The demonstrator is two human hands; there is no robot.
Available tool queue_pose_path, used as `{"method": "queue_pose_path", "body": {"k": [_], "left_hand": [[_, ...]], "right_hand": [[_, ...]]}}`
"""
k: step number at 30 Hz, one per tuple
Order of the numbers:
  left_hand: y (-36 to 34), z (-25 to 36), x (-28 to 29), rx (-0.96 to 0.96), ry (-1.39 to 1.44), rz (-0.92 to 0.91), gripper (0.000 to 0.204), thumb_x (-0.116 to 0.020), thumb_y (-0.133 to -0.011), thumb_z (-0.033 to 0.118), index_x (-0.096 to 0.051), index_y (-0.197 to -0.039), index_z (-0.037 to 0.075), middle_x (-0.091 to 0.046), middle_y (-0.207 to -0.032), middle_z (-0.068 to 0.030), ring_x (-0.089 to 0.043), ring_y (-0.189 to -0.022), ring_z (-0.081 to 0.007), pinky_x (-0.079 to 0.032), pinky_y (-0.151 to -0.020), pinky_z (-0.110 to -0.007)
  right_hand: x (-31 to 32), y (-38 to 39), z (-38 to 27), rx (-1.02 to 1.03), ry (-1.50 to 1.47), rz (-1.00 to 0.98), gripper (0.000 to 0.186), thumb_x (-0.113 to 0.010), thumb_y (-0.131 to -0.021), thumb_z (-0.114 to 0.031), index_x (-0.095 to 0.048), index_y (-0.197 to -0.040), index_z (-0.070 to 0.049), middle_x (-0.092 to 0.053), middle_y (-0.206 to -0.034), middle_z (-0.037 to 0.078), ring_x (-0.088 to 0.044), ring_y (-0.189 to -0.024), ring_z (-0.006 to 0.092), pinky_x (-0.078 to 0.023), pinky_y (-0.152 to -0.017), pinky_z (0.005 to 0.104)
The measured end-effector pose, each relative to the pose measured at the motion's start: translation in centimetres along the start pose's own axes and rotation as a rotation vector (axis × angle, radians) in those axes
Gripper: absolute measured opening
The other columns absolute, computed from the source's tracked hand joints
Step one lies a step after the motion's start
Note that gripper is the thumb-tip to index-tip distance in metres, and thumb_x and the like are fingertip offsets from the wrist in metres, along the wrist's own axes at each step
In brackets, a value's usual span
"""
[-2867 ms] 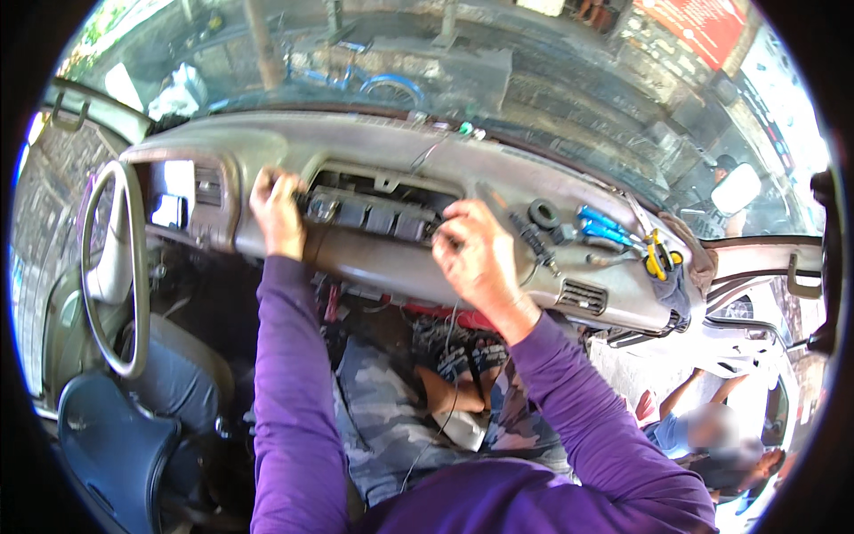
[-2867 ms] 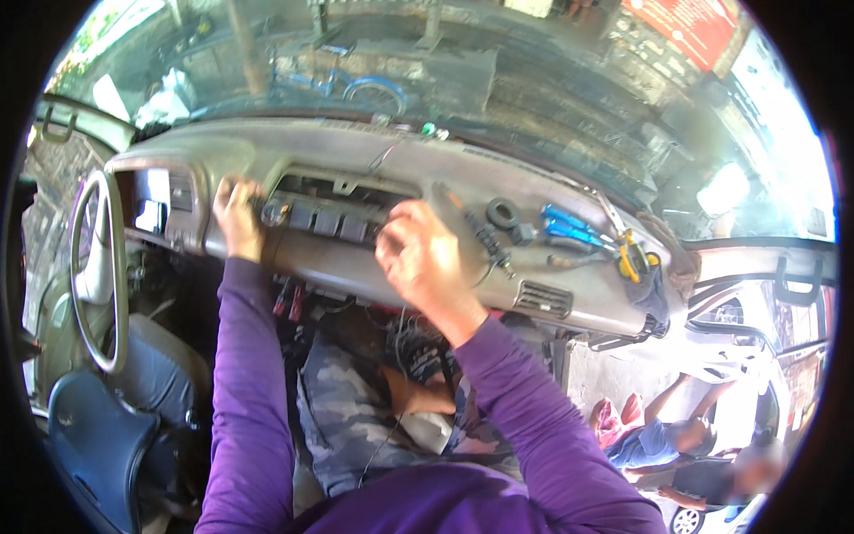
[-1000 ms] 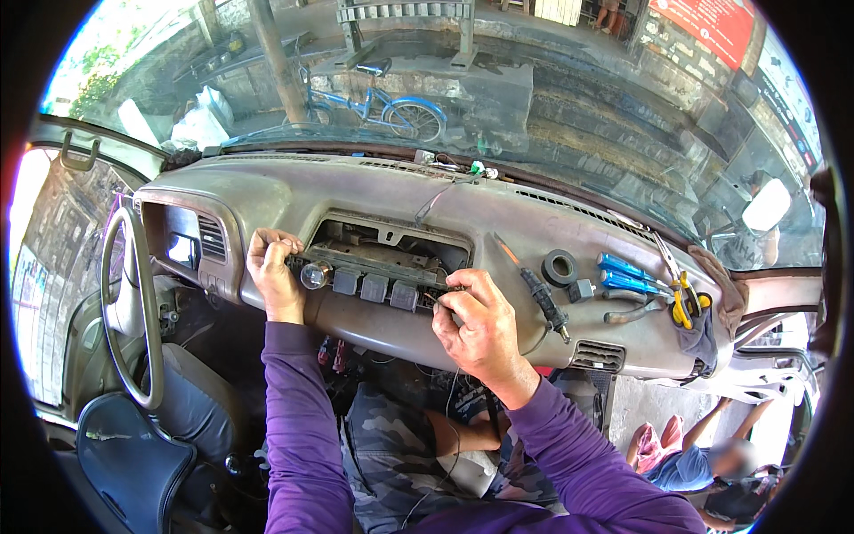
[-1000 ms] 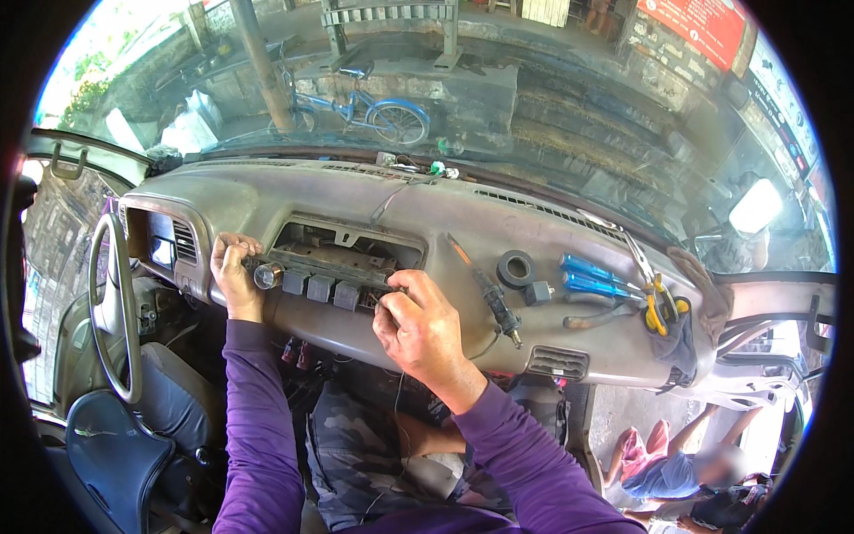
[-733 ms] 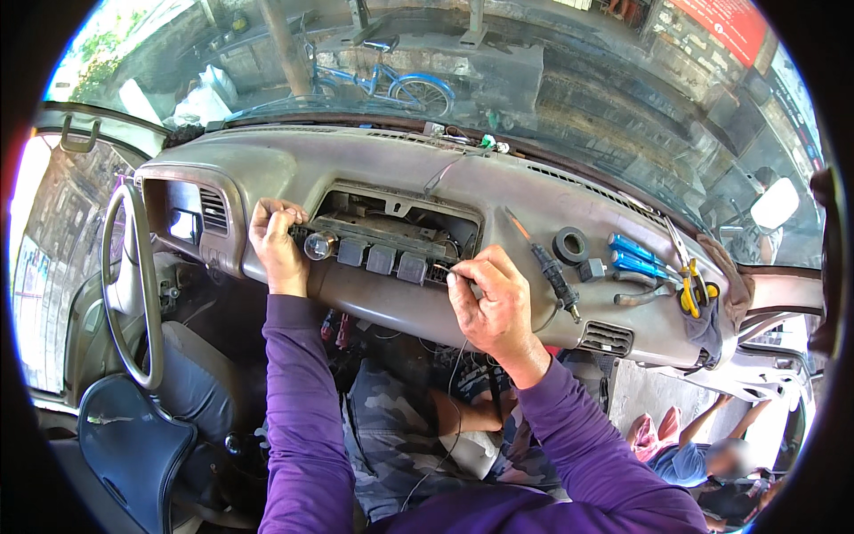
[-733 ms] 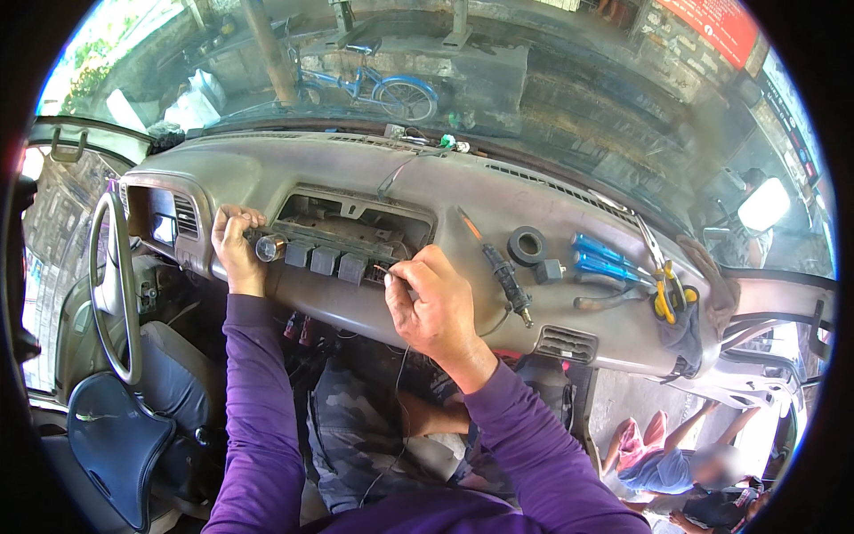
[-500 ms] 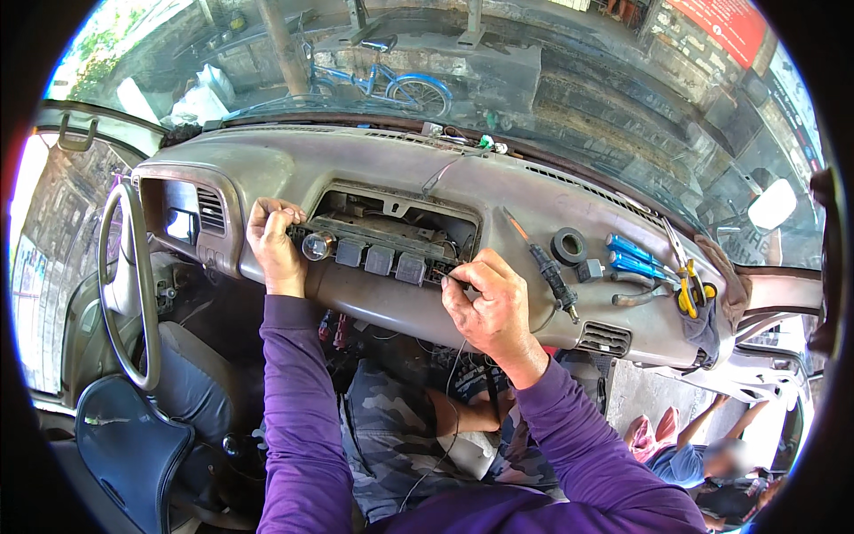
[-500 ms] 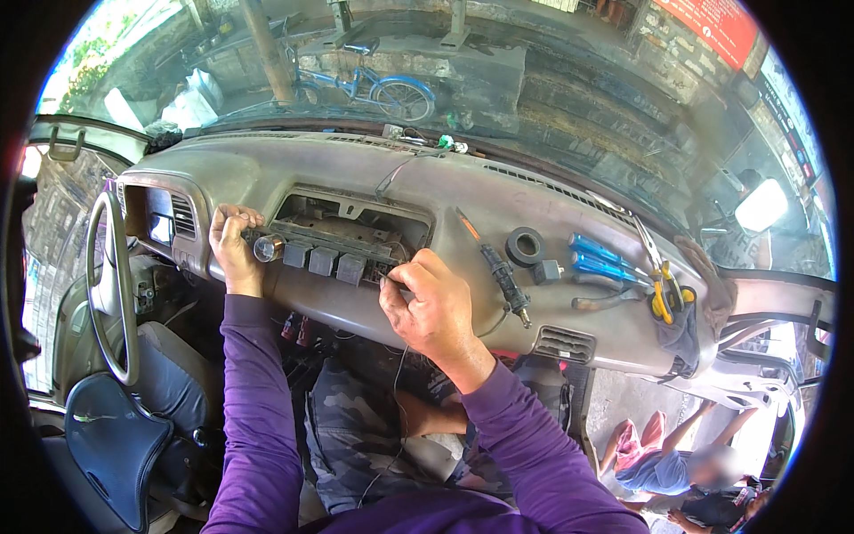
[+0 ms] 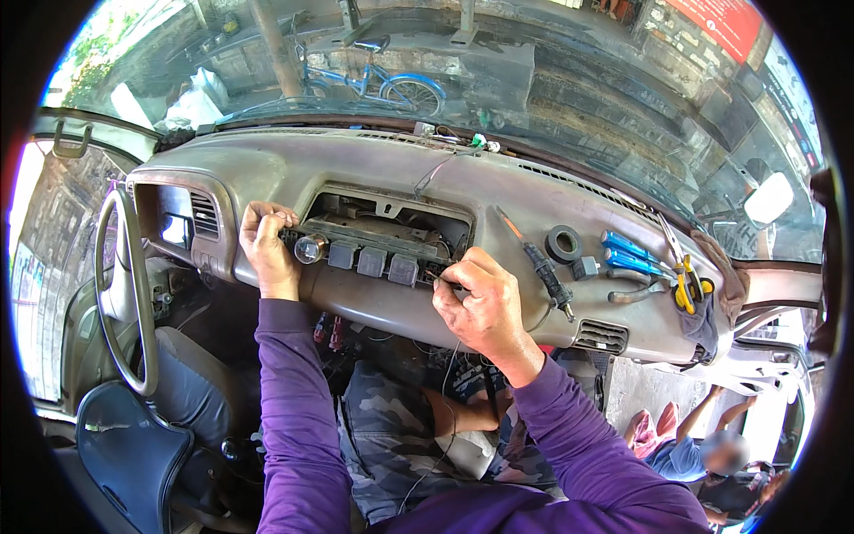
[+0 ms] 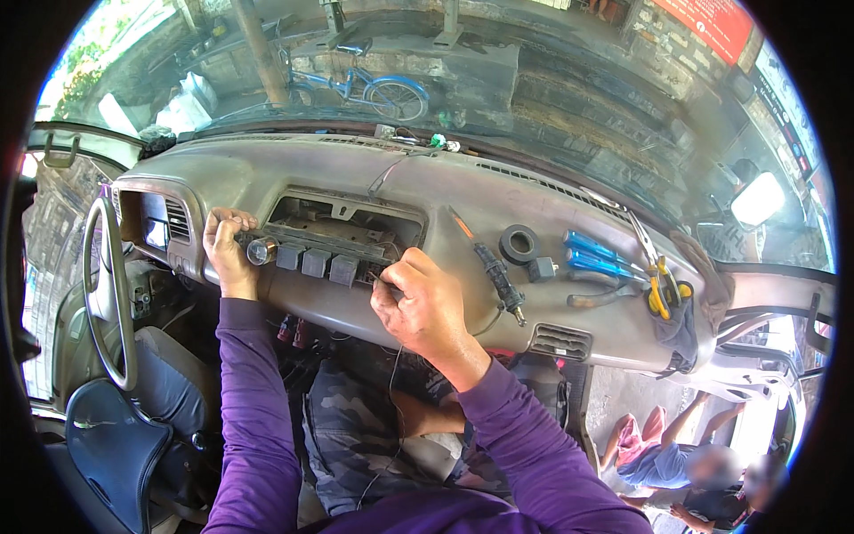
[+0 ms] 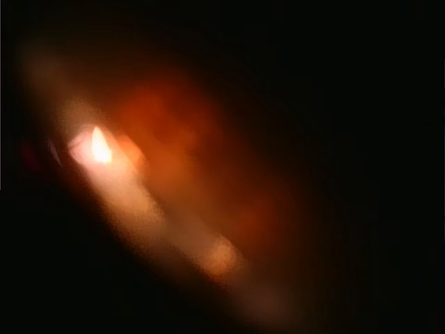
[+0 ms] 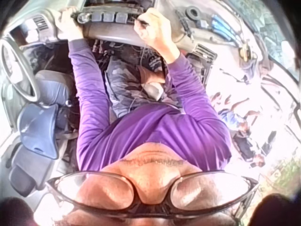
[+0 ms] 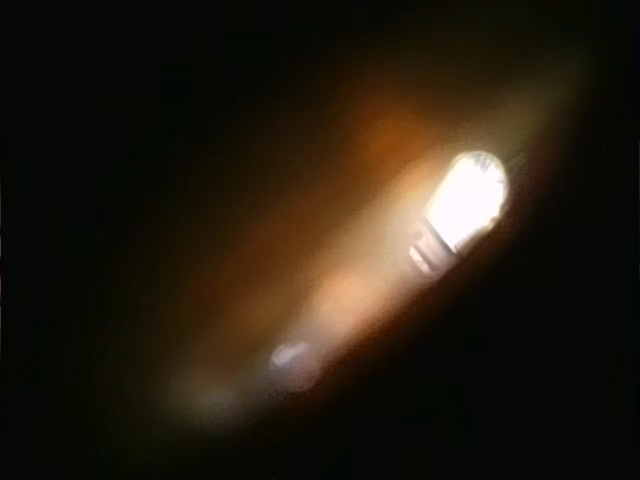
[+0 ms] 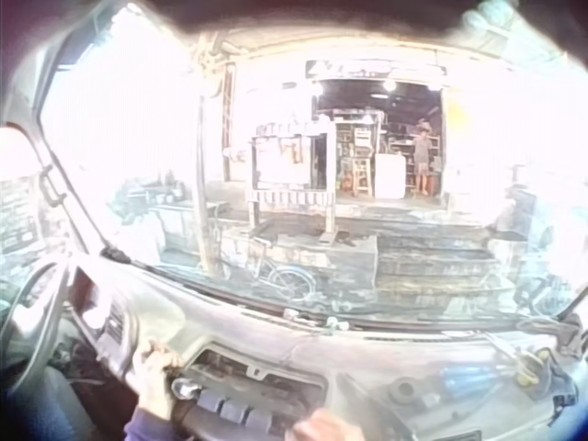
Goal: The person works on the car dashboard, using a soldering iron to heat and manipulate wires and connectors. They repeatedly adjust and reposition the dashboard unit while handling exposed wiring.
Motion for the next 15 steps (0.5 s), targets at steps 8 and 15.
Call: {"method": "queue_pose_path", "body": {"k": [8,15], "left_hand": [[0.2,0.3,-0.3,-0.021,0.029,-0.003,0.009,-0.059,-0.081,-0.001,-0.054,-0.08,0.006,-0.058,-0.077,-0.0087,-0.057,-0.074,-0.0203,-0.05,-0.077,-0.034],[0.0,0.2,0.1,-0.001,0.055,-0.031,0.01,-0.057,-0.083,0.0,-0.052,-0.083,0.008,-0.052,-0.078,-0.0064,-0.052,-0.076,-0.0184,-0.049,-0.079,-0.035]], "right_hand": [[-0.1,0.1,0.1,0.017,0.018,0.03,0.018,-0.083,-0.077,-0.003,-0.065,-0.081,-0.006,-0.058,-0.08,0.008,-0.062,-0.062,0.0322,-0.049,-0.055,0.0409],[-0.1,-0.1,-1.1,0.084,0.122,0.053,0.017,-0.082,-0.079,-0.006,-0.065,-0.079,-0.007,-0.057,-0.08,0.008,-0.063,-0.061,0.0307,-0.052,-0.054,0.0412]]}}
Point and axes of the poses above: each hand's wrist, its own y-axis away from the middle knuckle, its own x-axis out of the back of the hand, z = x × y, the point moved 9 cm from there along -y, towards the middle knuckle
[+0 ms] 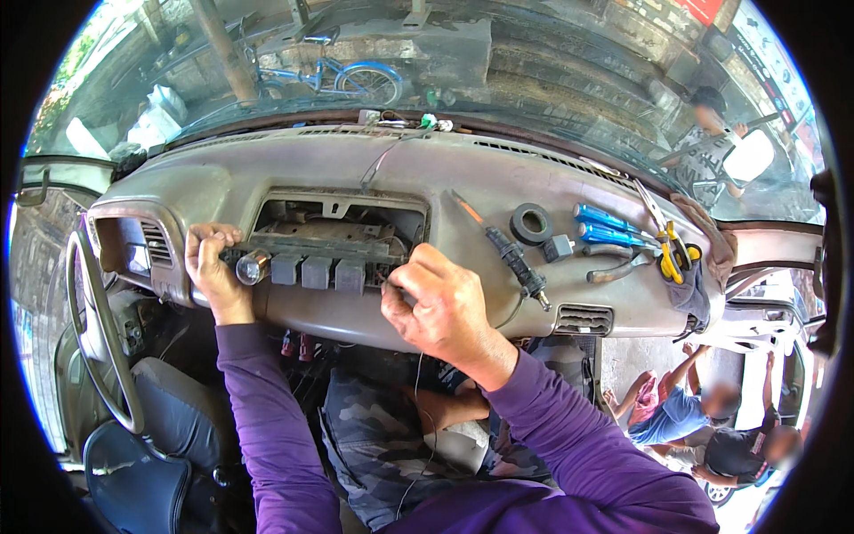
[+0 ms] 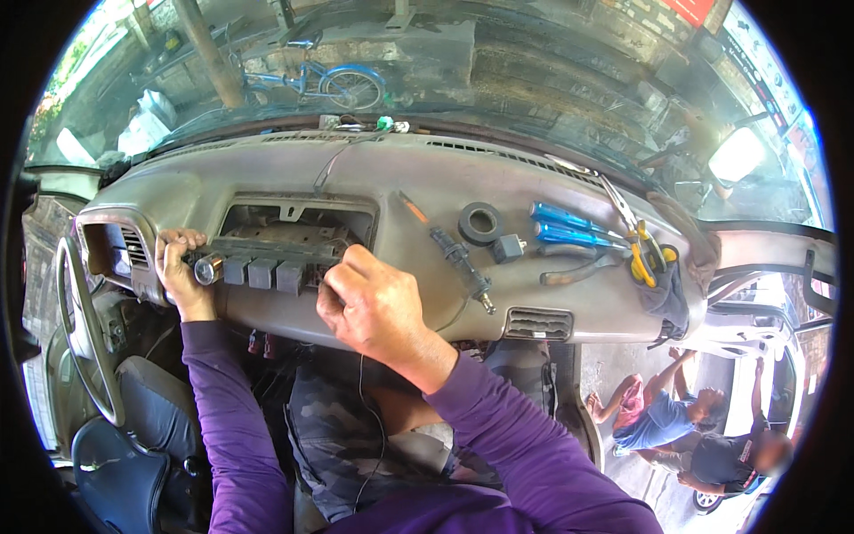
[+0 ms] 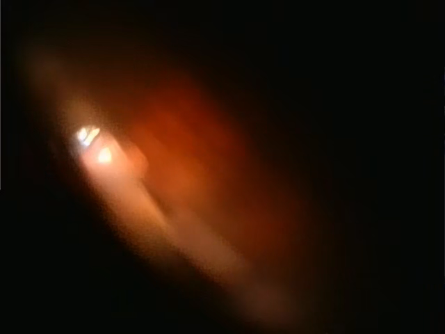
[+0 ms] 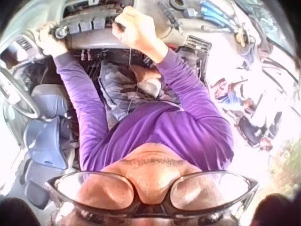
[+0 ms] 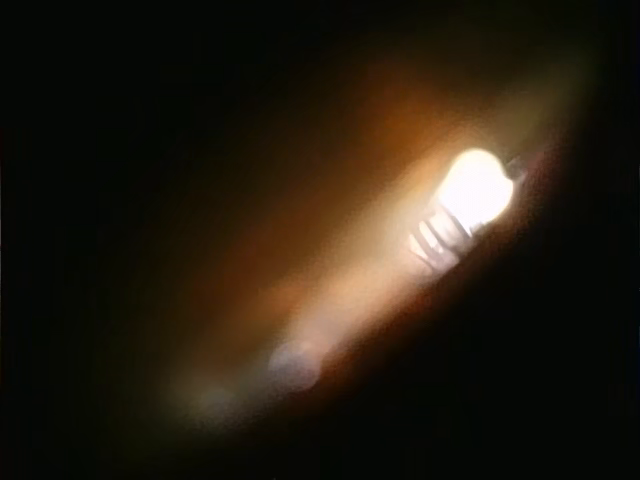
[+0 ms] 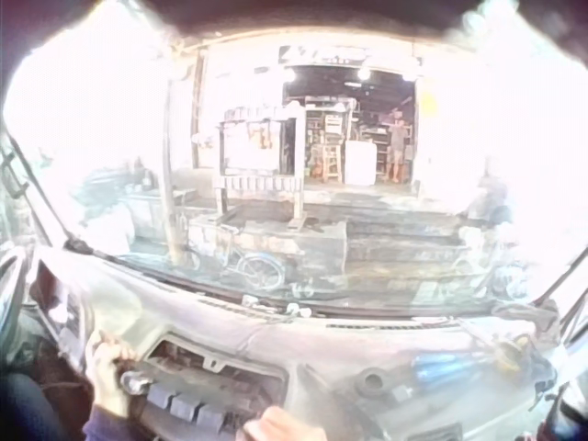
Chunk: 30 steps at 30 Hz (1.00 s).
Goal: The person works on the car dashboard, using a soldering iron to heat and manipulate wires and connectors. They repeatedly adjust and reposition the dashboard unit while handling exposed wiring.
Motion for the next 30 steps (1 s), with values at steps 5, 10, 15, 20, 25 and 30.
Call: {"method": "queue_pose_path", "body": {"k": [5,10,15,20,25,30], "left_hand": [[0.37,0.32,-0.3,-0.005,-0.062,0.03,0.008,-0.056,-0.081,0.002,-0.05,-0.083,0.008,-0.051,-0.078,-0.0067,-0.052,-0.077,-0.0192,-0.05,-0.081,-0.036],[0.43,0.63,-0.51,-0.022,-0.072,0.021,0.008,-0.057,-0.082,0.003,-0.051,-0.083,0.008,-0.052,-0.077,-0.0073,-0.053,-0.077,-0.0194,-0.05,-0.082,-0.036],[0.38,0.38,-0.34,-0.01,-0.049,0.025,0.008,-0.057,-0.082,0.003,-0.051,-0.083,0.008,-0.054,-0.077,-0.0078,-0.053,-0.077,-0.0194,-0.049,-0.082,-0.035],[0.29,0.22,-0.13,-0.005,-0.026,0.02,0.009,-0.057,-0.082,0.002,-0.051,-0.083,0.008,-0.054,-0.077,-0.0077,-0.053,-0.077,-0.0192,-0.049,-0.081,-0.035],[0.47,0.48,-0.57,-0.015,-0.045,0.023,0.009,-0.057,-0.082,0.001,-0.051,-0.083,0.008,-0.053,-0.076,-0.0073,-0.053,-0.076,-0.0193,-0.049,-0.081,-0.035],[0.56,0.46,-0.3,-0.015,-0.026,0.032,0.01,-0.058,-0.081,0.0,-0.052,-0.083,0.008,-0.055,-0.077,-0.0086,-0.055,-0.077,-0.0203,-0.051,-0.081,-0.036]], "right_hand": [[-0.03,0.09,-0.19,0.022,0.008,-0.011,0.015,-0.083,-0.079,-0.004,-0.069,-0.083,-0.007,-0.056,-0.079,0.007,-0.059,-0.058,0.0269,-0.05,-0.052,0.0389],[-0.06,0.04,-0.39,0.04,0.01,-0.012,0.015,-0.083,-0.079,-0.003,-0.069,-0.084,-0.007,-0.055,-0.079,0.006,-0.059,-0.058,0.0259,-0.049,-0.052,0.038],[-0.05,0.09,-0.33,0.034,0.014,-0.004,0.015,-0.083,-0.078,-0.002,-0.068,-0.083,-0.006,-0.055,-0.079,0.006,-0.059,-0.058,0.0262,-0.05,-0.052,0.0378],[0.07,-0.06,-0.45,0.025,0.03,0.001,0.019,-0.08,-0.079,-0.006,-0.062,-0.075,-0.007,-0.054,-0.079,0.006,-0.064,-0.061,0.0266,-0.051,-0.051,0.0393],[0.11,0.03,-0.34,0.025,0.025,0.009,0.019,-0.08,-0.079,-0.006,-0.062,-0.075,-0.008,-0.054,-0.079,0.006,-0.063,-0.06,0.0267,-0.05,-0.05,0.0396],[0.09,0.01,-0.42,0.024,0.013,0.015,0.019,-0.081,-0.078,-0.006,-0.062,-0.075,-0.008,-0.054,-0.079,0.006,-0.062,-0.06,0.0269,-0.05,-0.051,0.04]]}}
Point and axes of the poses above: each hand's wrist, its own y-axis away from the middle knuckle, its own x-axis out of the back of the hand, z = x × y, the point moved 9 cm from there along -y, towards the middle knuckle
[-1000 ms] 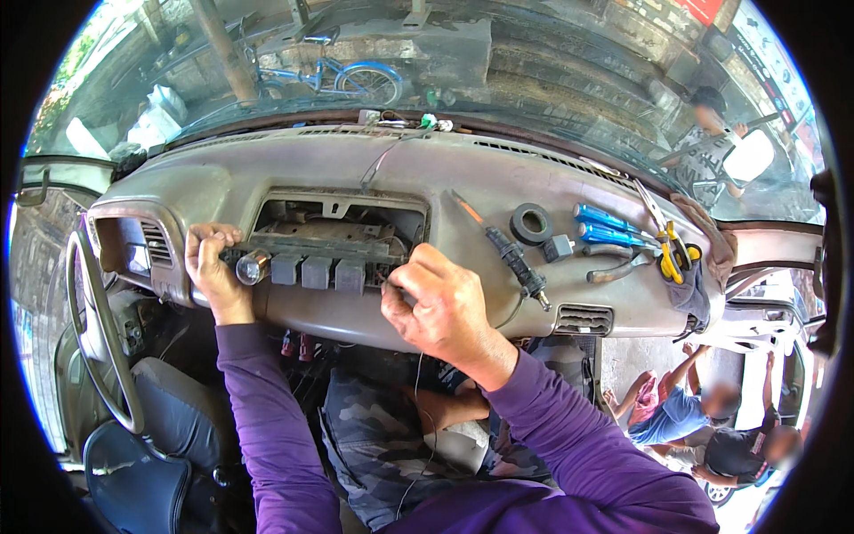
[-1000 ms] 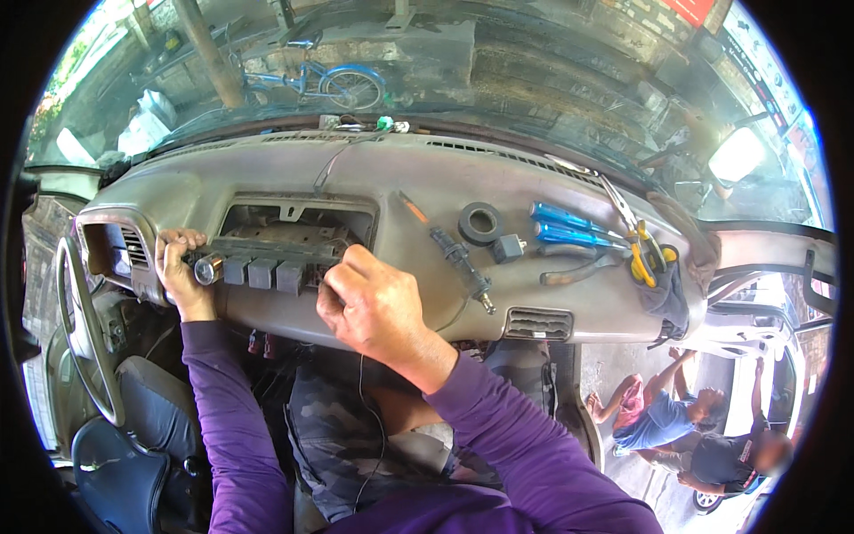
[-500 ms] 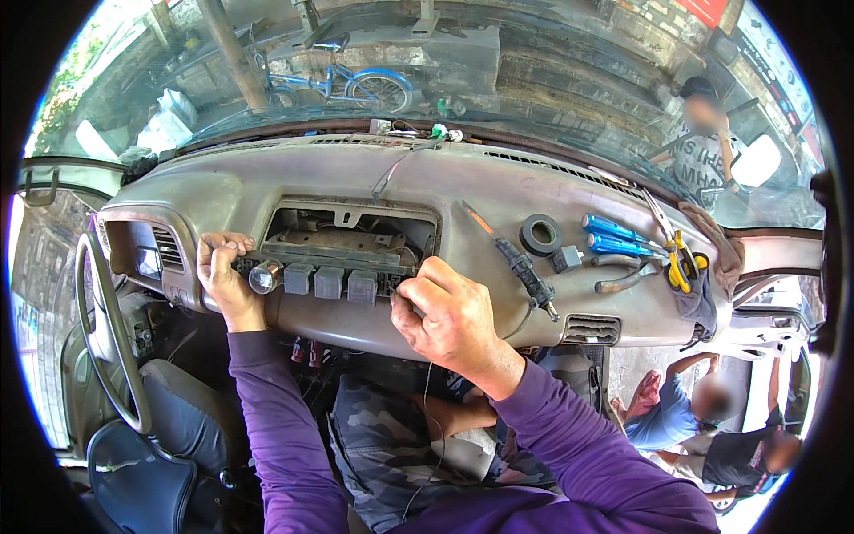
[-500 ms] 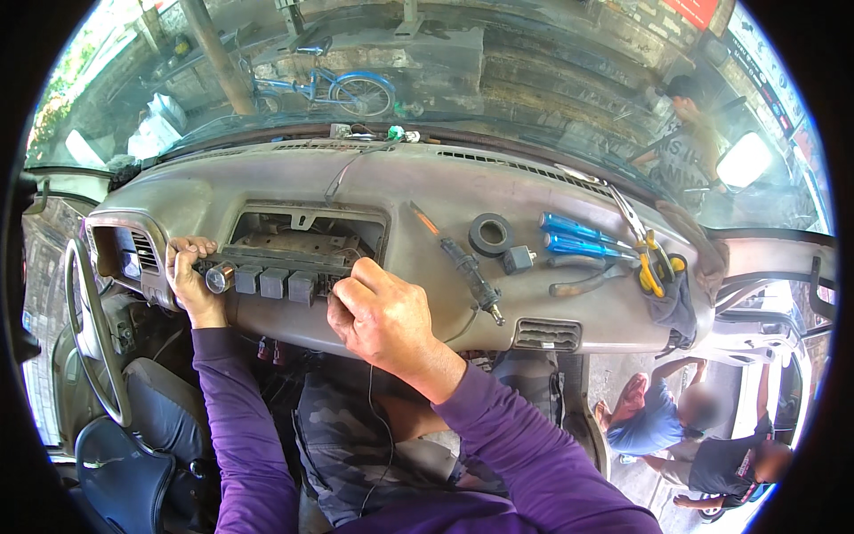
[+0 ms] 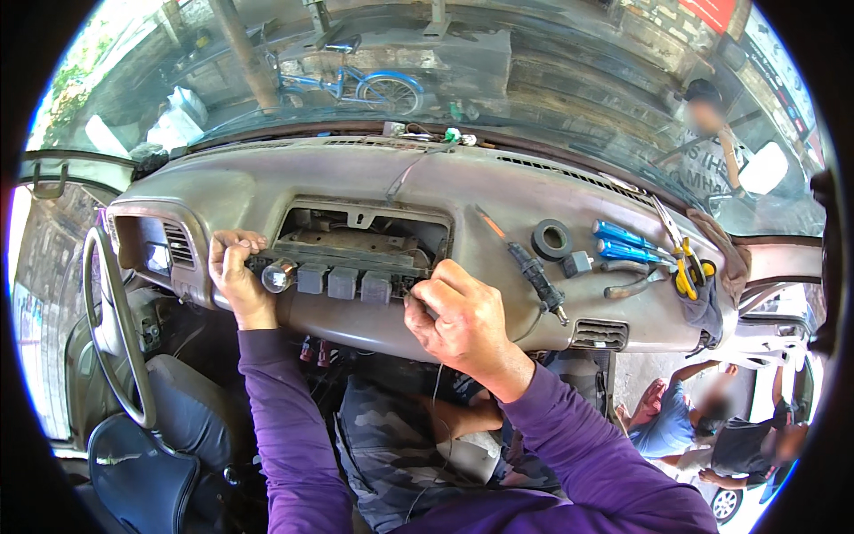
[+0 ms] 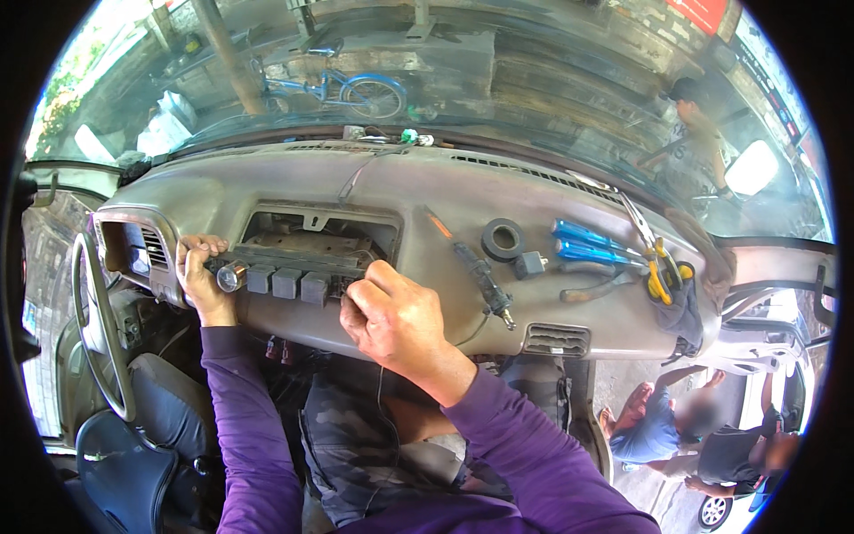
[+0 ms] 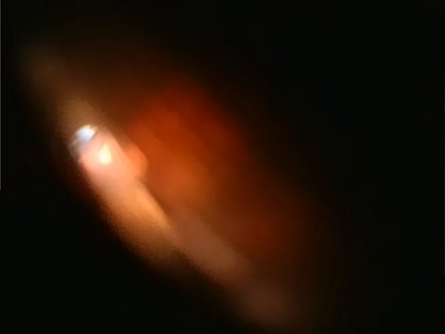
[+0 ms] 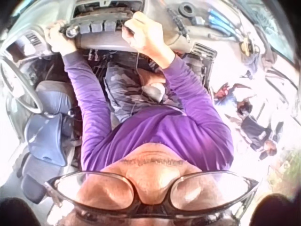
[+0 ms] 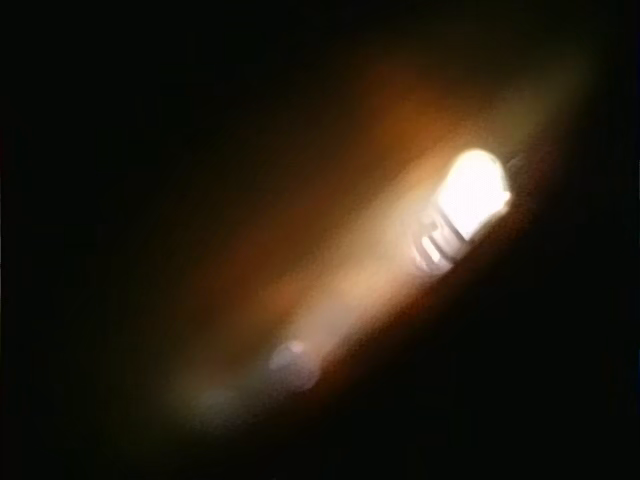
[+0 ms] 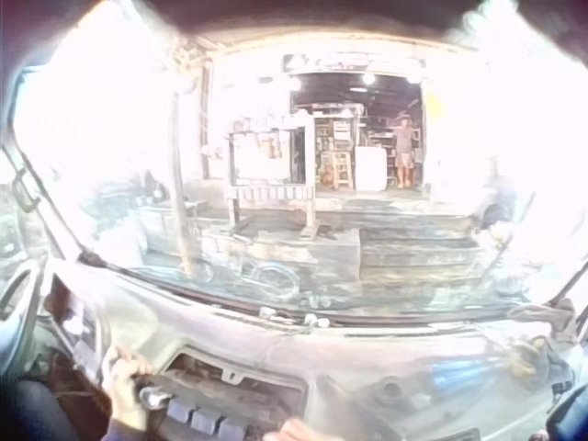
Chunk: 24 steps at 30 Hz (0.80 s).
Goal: The person works on the car dashboard, using a soldering iron to heat and manipulate wires and connectors. They repeatedly adjust and reposition the dashboard unit while handling exposed wiring.
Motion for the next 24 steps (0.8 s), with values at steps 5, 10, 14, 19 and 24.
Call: {"method": "queue_pose_path", "body": {"k": [5,10,14,19,24], "left_hand": [[-0.22,-0.21,0.21,0.001,0.021,-0.007,0.009,-0.059,-0.081,0.001,-0.054,-0.084,0.007,-0.057,-0.078,-0.0083,-0.057,-0.077,-0.0212,-0.05,-0.081,-0.035],[-0.07,-0.37,0.01,0.005,-0.009,-0.016,0.01,-0.058,-0.082,0.001,-0.052,-0.085,0.009,-0.051,-0.078,-0.0053,-0.052,-0.078,-0.018,-0.049,-0.081,-0.036],[-0.28,-0.28,0.22,-0.008,0.016,-0.024,0.01,-0.061,-0.081,0.001,-0.054,-0.085,0.007,-0.058,-0.079,-0.0083,-0.057,-0.075,-0.0208,-0.052,-0.081,-0.035],[-0.27,-0.32,0.03,-0.009,0.03,-0.03,0.01,-0.06,-0.081,0.001,-0.054,-0.085,0.007,-0.058,-0.078,-0.0085,-0.058,-0.075,-0.0209,-0.052,-0.081,-0.036],[-0.43,-0.38,0.14,-0.013,0.026,-0.029,0.01,-0.06,-0.081,0.001,-0.053,-0.085,0.007,-0.057,-0.078,-0.0089,-0.057,-0.076,-0.0214,-0.051,-0.081,-0.036]], "right_hand": [[-0.12,0.1,0.1,-0.005,0.025,-0.017,0.017,-0.081,-0.078,-0.007,-0.064,-0.077,-0.009,-0.055,-0.08,0.006,-0.062,-0.06,0.0279,-0.05,-0.052,0.0399],[-0.06,0.11,0.11,0.001,0.021,-0.011,0.017,-0.081,-0.079,-0.007,-0.064,-0.078,-0.008,-0.055,-0.081,0.006,-0.062,-0.06,0.0283,-0.05,-0.052,0.0399],[-0.01,0.18,0.14,0.005,0.009,-0.013,0.017,-0.081,-0.079,-0.006,-0.065,-0.079,-0.008,-0.056,-0.081,0.005,-0.062,-0.059,0.027,-0.05,-0.051,0.0389],[0.58,0.1,0.05,0.017,-0.048,0.025,0.016,-0.082,-0.078,-0.003,-0.067,-0.081,-0.008,-0.058,-0.079,0.005,-0.062,-0.057,0.0247,-0.05,-0.051,0.0371],[0.6,0.04,0.05,0.031,-0.048,0.025,0.017,-0.082,-0.078,-0.003,-0.067,-0.082,-0.008,-0.058,-0.079,0.005,-0.062,-0.058,0.0245,-0.05,-0.051,0.0365]]}}
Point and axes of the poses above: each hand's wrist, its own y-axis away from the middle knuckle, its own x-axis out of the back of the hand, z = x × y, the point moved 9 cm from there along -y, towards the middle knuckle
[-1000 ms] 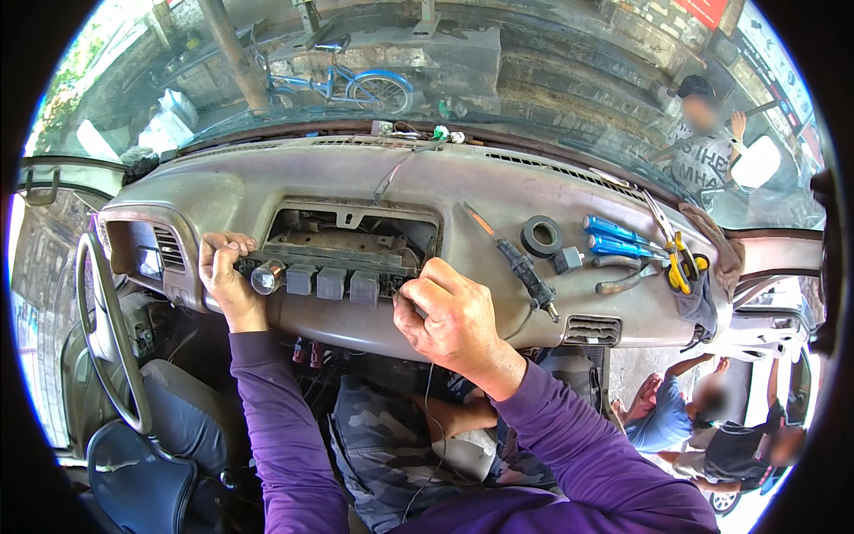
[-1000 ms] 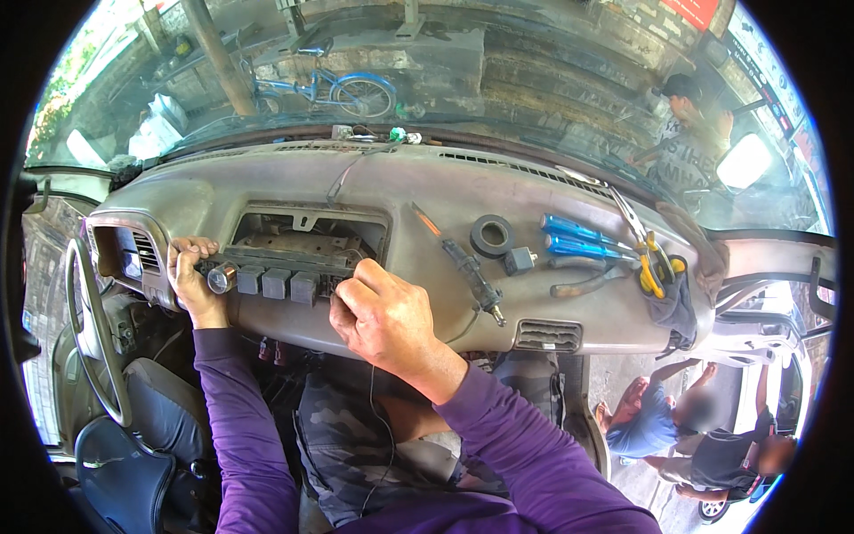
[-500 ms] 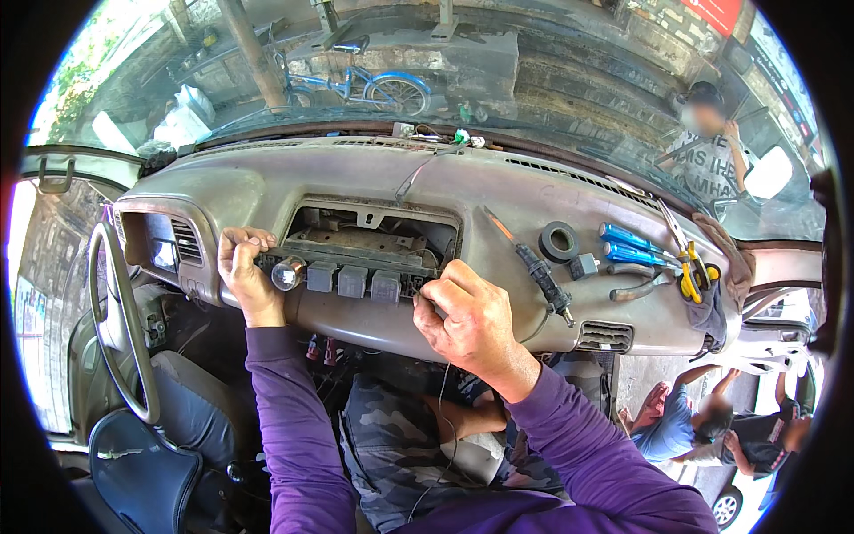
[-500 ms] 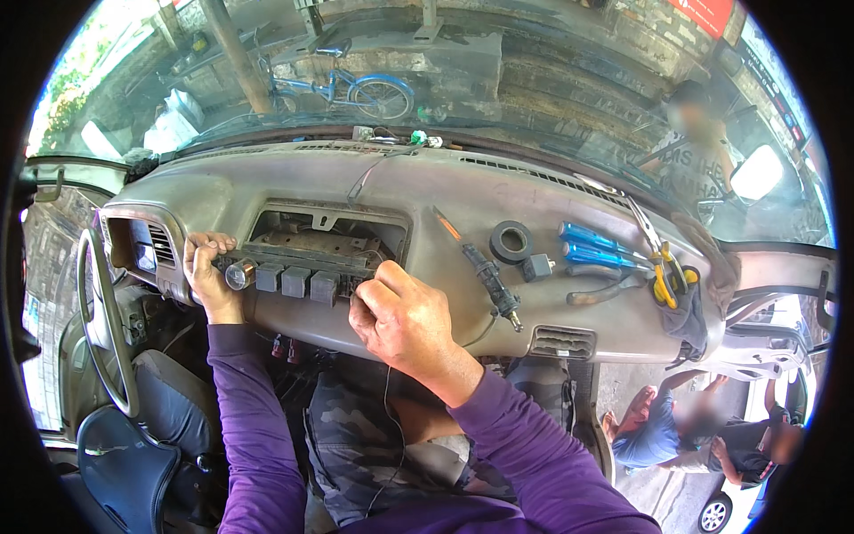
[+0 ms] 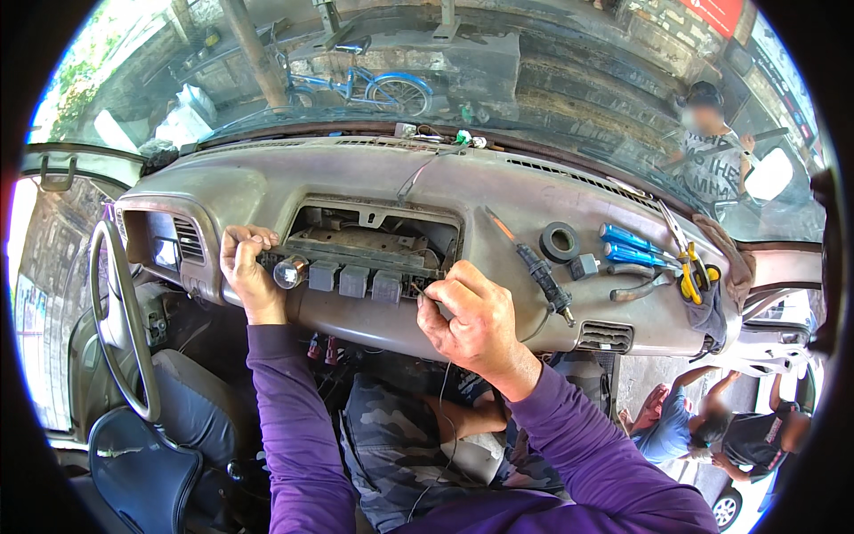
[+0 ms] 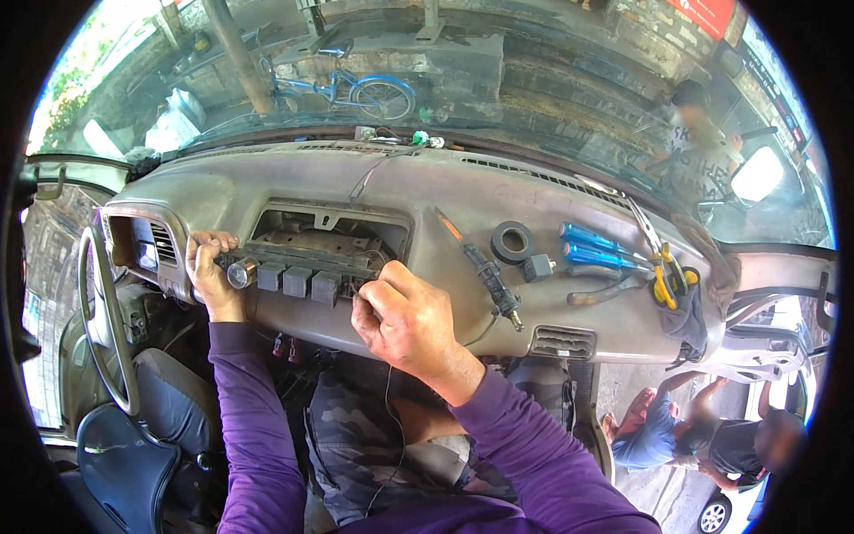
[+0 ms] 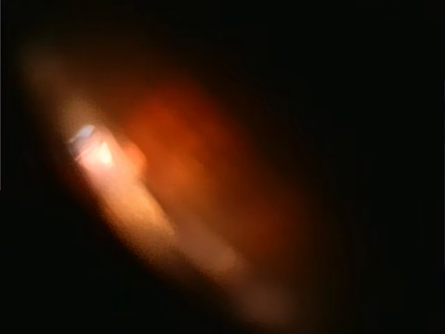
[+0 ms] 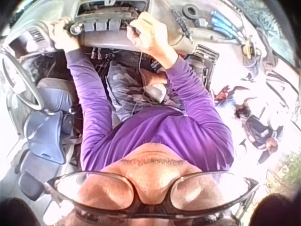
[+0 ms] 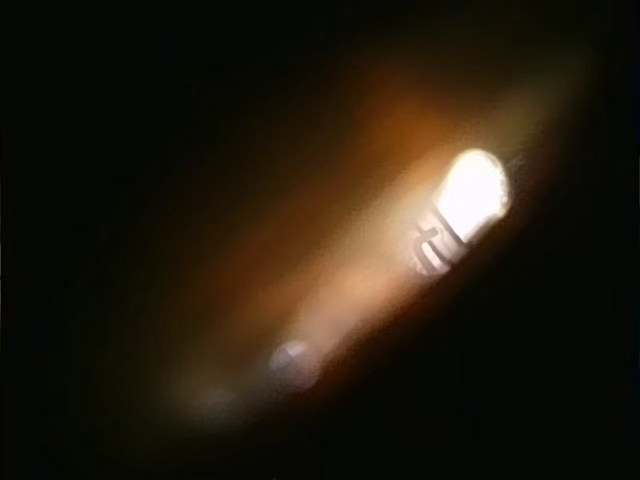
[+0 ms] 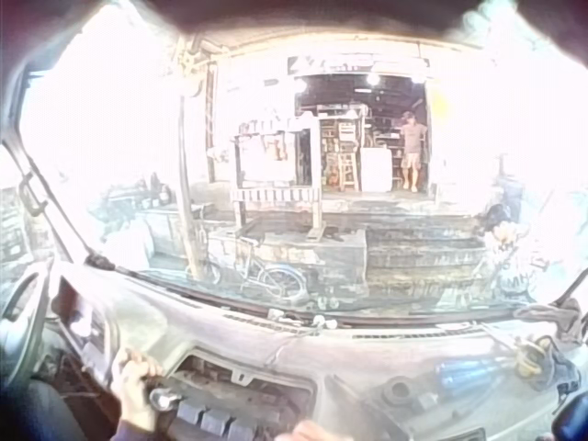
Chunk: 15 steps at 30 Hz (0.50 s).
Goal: The person works on the car dashboard, using a soldering iron to heat and manipulate wires and connectors. They repeatedly adjust and reposition the dashboard unit while handling exposed wiring.
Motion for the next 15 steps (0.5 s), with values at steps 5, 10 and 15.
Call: {"method": "queue_pose_path", "body": {"k": [5,10,15], "left_hand": [[0.2,0.1,-0.4,0.016,-0.024,0.033,0.01,-0.061,-0.081,0.001,-0.053,-0.085,0.007,-0.056,-0.077,-0.0085,-0.056,-0.076,-0.0215,-0.051,-0.079,-0.036],[0.0,-0.1,-0.5,0.024,0.015,0.007,0.013,-0.061,-0.082,-0.003,-0.052,-0.082,0.007,-0.057,-0.077,-0.0085,-0.056,-0.074,-0.0197,-0.051,-0.075,-0.034],[-0.2,-0.2,-0.6,0.022,0.023,0.003,0.01,-0.06,-0.081,-0.003,-0.056,-0.081,0.005,-0.06,-0.077,-0.0093,-0.057,-0.073,-0.0197,-0.052,-0.076,-0.034]], "right_hand": [[0.9,0.1,0.6,-0.033,-0.093,0.077,0.015,-0.081,-0.081,-0.003,-0.068,-0.086,-0.007,-0.061,-0.081,0.007,-0.063,-0.062,0.0259,-0.051,-0.054,0.0371],[2.1,0.4,2.9,-0.243,-0.195,0.11,0.006,-0.073,-0.09,-0.001,-0.067,-0.091,0.0,-0.06,-0.083,0.011,-0.058,-0.068,0.0219,-0.048,-0.062,0.0324],[1.1,1.5,4.7,-0.435,-0.312,0.119,0.008,-0.063,-0.106,-0.008,-0.065,-0.108,0.0,-0.061,-0.083,0.006,-0.058,-0.072,0.0129,-0.049,-0.067,0.0293]]}}
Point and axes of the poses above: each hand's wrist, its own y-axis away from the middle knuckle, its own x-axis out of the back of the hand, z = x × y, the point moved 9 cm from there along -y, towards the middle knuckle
